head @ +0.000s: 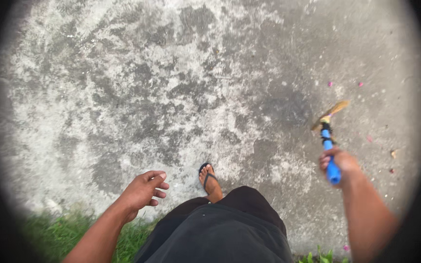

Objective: The person sweeps debris from a concrete walkway into an open drainage grate using a broom.

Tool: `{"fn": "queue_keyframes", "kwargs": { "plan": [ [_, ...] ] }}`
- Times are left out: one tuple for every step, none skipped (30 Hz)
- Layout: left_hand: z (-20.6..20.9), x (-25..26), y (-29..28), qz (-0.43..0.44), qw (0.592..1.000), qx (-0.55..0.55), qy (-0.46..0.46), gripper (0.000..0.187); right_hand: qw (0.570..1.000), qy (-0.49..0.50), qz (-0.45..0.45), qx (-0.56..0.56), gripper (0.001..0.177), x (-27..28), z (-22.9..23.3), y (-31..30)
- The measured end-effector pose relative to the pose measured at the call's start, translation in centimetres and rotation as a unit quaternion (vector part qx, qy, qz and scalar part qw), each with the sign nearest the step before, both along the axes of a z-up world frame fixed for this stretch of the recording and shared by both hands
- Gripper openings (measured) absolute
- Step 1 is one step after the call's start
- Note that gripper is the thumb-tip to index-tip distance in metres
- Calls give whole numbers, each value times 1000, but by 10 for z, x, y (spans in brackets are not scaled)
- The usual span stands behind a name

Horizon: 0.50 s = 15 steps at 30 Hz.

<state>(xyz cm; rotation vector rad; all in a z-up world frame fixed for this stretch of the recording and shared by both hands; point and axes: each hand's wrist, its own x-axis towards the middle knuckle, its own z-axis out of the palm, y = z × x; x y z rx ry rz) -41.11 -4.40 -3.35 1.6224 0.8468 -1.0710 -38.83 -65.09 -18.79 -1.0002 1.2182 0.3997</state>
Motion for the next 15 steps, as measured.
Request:
{"fn": "queue_keyframes", "kwargs": {
  "plan": [
    [0, 7, -1, 2, 1000, -6, -6, 48, 998, -16, -44, 34, 11, -4, 11, 22],
    [2, 11, 0, 4, 1000, 1, -8, 49, 988, 24, 102, -113, 13, -7, 24, 51],
    [3, 16, 0, 7, 1000, 8, -11, 49, 934, 60, 242, -256, 16, -14, 37, 86],
    [3, 15, 1, 14, 1000, 8, -8, 49, 931, 36, 269, -245, 17, -19, 51, 122],
    [1, 17, 2, 24, 999, -5, -26, 49, 927, 13, 295, -233, 19, -22, 67, 154],
    [0, 20, 4, 33, 998, -17, -45, 50, 934, 1, 296, -200, 19, -21, 84, 185],
    [1, 21, 6, 41, 998, -15, -44, 50, 940, -11, 297, -166, 20, -18, 100, 212],
    [1, 21, 6, 41, 998, -12, -43, 50, 940, -23, 309, -139, 18, -14, 116, 233],
    [1, 20, 4, 42, 998, -9, -41, 50, 939, -35, 322, -111, 19, -7, 128, 251],
    [1, 17, 4, 48, 998, -6, -36, 50, 938, -49, 336, -70, 18, -1, 135, 269],
    [1, 15, 3, 61, 997, -11, -36, 50, 934, -62, 350, -27, 16, 6, 137, 285],
    [0, 16, 2, 79, 996, -15, -41, 50, 928, -76, 365, 9, 14, 18, 134, 301],
    [1, 15, 1, 89, 995, -10, -42, 50, 919, -90, 380, 46, 11, 30, 129, 316],
    [3, 13, 1, 97, 995, -6, -36, 50, 903, -106, 410, 75, 10, 45, 119, 331],
    [6, 11, 1, 104, 994, -3, -31, 50, 885, -122, 438, 105, 9, 62, 106, 345]
  ]
}}
